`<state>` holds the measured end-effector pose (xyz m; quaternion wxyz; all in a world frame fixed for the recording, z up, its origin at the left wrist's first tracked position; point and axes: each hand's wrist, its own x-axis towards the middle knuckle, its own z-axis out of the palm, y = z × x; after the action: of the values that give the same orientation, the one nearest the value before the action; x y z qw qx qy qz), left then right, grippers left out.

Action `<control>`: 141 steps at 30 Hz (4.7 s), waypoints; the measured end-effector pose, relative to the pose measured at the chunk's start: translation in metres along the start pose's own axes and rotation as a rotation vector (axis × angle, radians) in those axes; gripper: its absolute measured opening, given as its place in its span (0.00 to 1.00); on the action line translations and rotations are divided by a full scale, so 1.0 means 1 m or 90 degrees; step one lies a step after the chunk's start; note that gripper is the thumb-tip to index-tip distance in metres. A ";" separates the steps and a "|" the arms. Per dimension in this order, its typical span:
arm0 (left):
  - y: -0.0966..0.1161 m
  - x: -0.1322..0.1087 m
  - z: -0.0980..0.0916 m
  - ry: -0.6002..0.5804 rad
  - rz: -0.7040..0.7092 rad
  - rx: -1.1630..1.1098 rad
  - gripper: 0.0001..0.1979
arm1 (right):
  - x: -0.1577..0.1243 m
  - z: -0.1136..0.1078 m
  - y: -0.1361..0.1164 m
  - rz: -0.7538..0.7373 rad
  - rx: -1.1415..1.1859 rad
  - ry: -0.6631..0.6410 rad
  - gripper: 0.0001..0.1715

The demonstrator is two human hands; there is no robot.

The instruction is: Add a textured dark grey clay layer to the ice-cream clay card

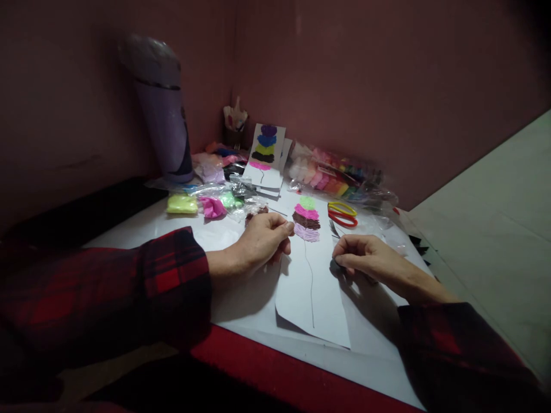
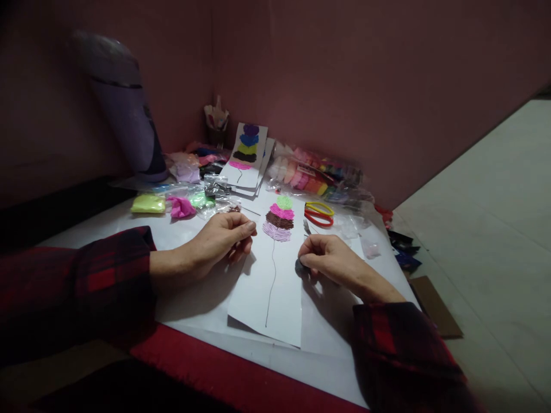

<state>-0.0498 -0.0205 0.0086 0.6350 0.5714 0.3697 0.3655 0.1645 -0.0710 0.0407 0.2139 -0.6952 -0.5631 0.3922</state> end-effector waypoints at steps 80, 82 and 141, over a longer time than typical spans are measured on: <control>0.008 -0.002 0.004 0.013 -0.024 -0.008 0.12 | 0.015 0.040 0.010 -0.150 0.123 0.269 0.07; 0.007 -0.002 0.005 0.013 -0.022 -0.007 0.12 | 0.016 0.042 0.010 -0.162 0.087 0.283 0.08; 0.003 -0.006 0.010 -0.058 0.056 -0.065 0.06 | -0.010 0.067 -0.010 -0.368 0.278 0.210 0.07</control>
<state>-0.0438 -0.0298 0.0127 0.6628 0.5701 0.2959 0.3849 0.1050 -0.0878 0.0104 0.5460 -0.4997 -0.5971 0.3093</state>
